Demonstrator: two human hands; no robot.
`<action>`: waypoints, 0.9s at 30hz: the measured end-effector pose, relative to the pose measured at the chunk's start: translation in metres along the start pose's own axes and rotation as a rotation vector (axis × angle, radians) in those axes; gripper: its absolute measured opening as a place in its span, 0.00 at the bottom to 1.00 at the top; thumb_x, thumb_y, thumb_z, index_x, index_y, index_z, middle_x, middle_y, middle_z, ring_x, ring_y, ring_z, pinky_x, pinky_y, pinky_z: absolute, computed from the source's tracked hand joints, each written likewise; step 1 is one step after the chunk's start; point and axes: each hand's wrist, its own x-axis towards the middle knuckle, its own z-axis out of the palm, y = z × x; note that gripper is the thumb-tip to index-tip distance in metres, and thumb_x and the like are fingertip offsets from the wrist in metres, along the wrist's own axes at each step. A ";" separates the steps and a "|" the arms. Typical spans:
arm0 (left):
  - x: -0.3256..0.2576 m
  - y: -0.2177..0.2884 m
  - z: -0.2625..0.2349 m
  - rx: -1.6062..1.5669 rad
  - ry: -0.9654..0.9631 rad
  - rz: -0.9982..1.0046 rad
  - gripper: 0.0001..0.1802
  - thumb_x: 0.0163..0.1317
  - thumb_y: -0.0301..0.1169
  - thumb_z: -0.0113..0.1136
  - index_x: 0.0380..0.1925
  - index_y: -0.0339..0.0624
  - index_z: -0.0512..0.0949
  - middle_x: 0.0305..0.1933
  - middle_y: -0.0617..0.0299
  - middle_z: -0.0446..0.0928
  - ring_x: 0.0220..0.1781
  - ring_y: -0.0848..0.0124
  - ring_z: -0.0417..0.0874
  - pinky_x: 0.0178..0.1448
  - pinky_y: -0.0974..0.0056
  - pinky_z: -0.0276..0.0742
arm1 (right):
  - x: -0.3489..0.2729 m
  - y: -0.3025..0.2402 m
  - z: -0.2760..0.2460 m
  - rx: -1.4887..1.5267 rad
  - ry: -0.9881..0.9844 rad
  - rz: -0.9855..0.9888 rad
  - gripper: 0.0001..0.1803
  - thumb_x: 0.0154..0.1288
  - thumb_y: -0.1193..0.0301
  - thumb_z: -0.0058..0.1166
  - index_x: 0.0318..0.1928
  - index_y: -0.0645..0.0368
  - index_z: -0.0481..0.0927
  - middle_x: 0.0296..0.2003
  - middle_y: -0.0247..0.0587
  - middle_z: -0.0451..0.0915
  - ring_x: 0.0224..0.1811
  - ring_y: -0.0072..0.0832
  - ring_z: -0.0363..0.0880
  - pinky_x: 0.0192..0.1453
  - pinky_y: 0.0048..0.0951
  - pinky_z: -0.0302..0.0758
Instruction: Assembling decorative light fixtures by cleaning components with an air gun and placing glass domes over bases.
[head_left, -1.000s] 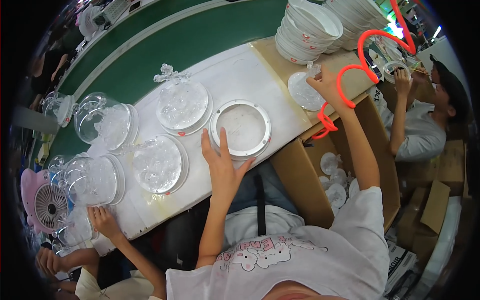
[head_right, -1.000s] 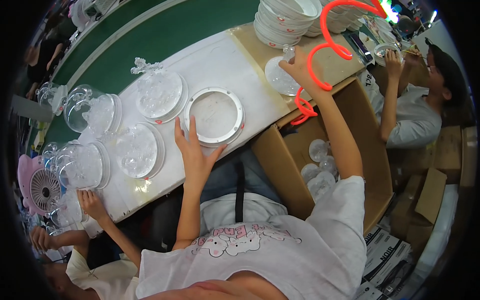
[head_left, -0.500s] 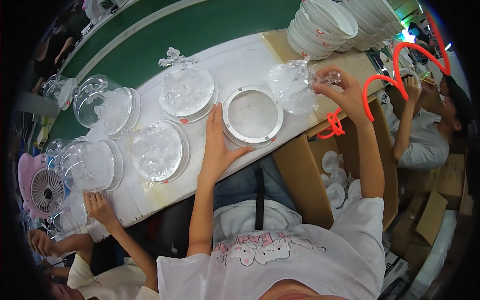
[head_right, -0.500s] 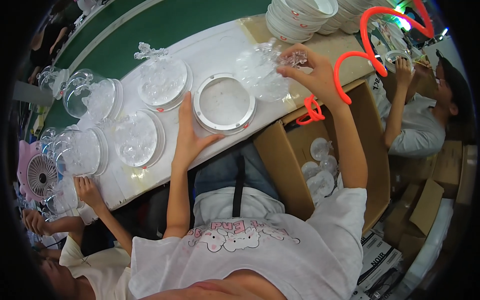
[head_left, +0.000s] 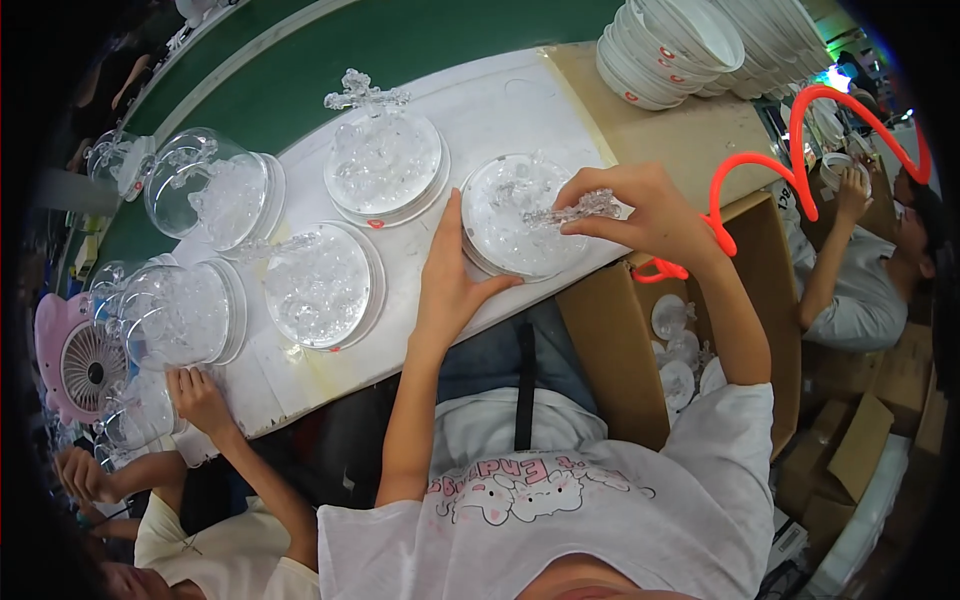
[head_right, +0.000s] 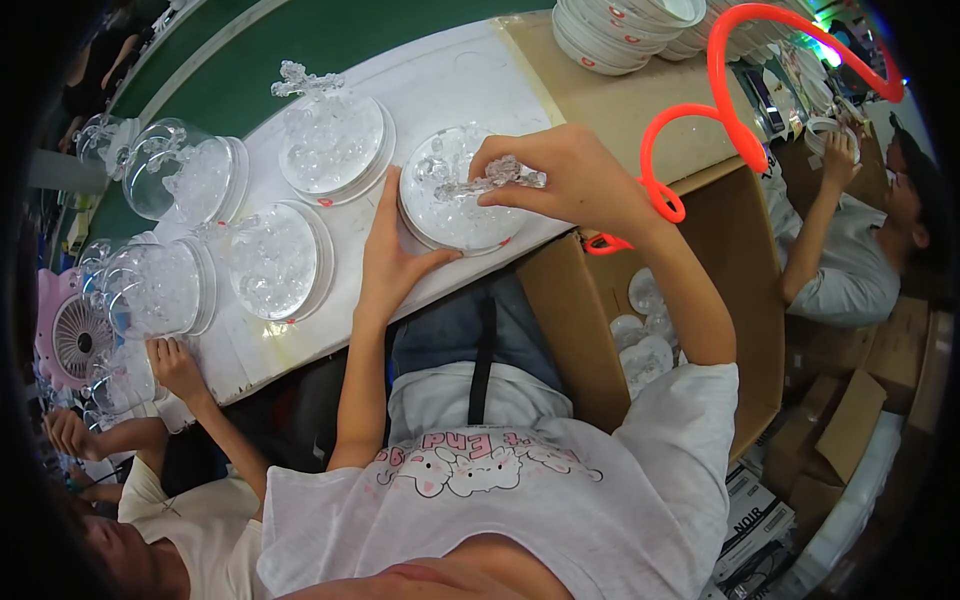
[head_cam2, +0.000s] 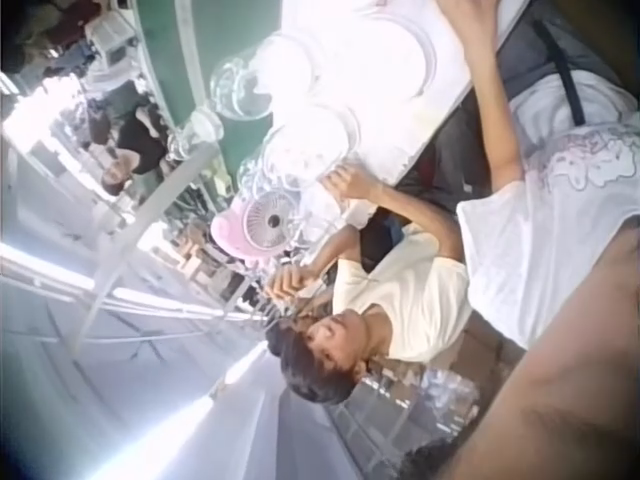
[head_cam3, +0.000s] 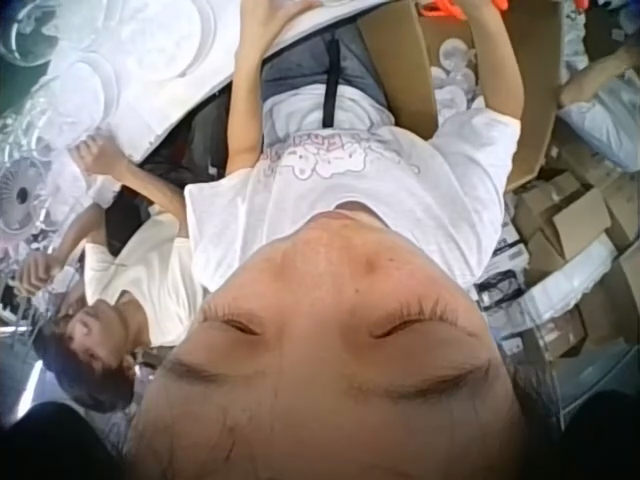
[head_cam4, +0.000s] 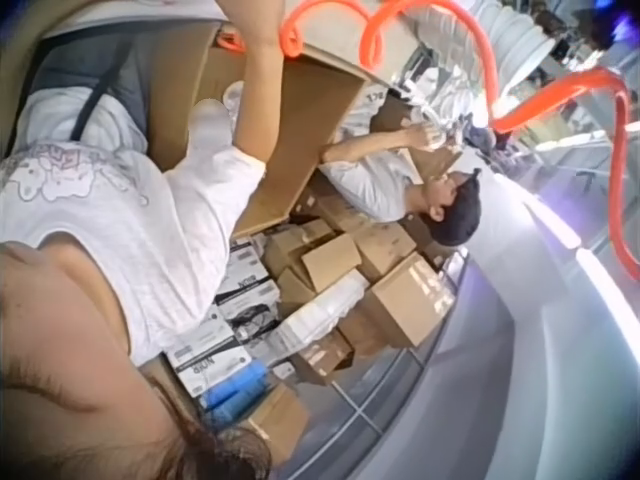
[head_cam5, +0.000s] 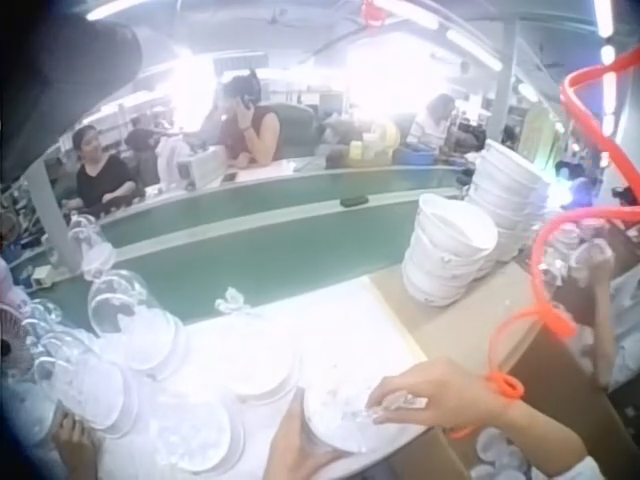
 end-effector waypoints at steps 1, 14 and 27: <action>0.000 -0.001 0.000 0.015 0.003 0.007 0.62 0.31 0.32 0.78 0.67 0.35 0.50 0.69 0.47 0.56 0.69 0.57 0.61 0.69 0.60 0.60 | 0.001 -0.003 0.000 -0.017 -0.022 0.039 0.11 0.52 0.71 0.63 0.37 0.58 0.79 0.30 0.41 0.81 0.32 0.33 0.79 0.38 0.26 0.73; 0.002 0.000 -0.002 -0.025 -0.023 -0.003 0.61 0.30 0.31 0.78 0.66 0.37 0.52 0.66 0.48 0.62 0.65 0.57 0.66 0.66 0.60 0.63 | 0.001 0.000 -0.005 -0.154 -0.115 -0.039 0.11 0.50 0.75 0.63 0.36 0.60 0.80 0.32 0.39 0.81 0.34 0.34 0.80 0.39 0.28 0.75; 0.003 0.003 -0.004 -0.029 -0.046 -0.003 0.61 0.28 0.33 0.78 0.66 0.38 0.54 0.67 0.48 0.60 0.67 0.55 0.63 0.66 0.59 0.63 | -0.005 0.007 -0.006 -0.108 -0.112 -0.107 0.10 0.50 0.75 0.62 0.36 0.58 0.79 0.31 0.39 0.81 0.34 0.36 0.79 0.38 0.30 0.74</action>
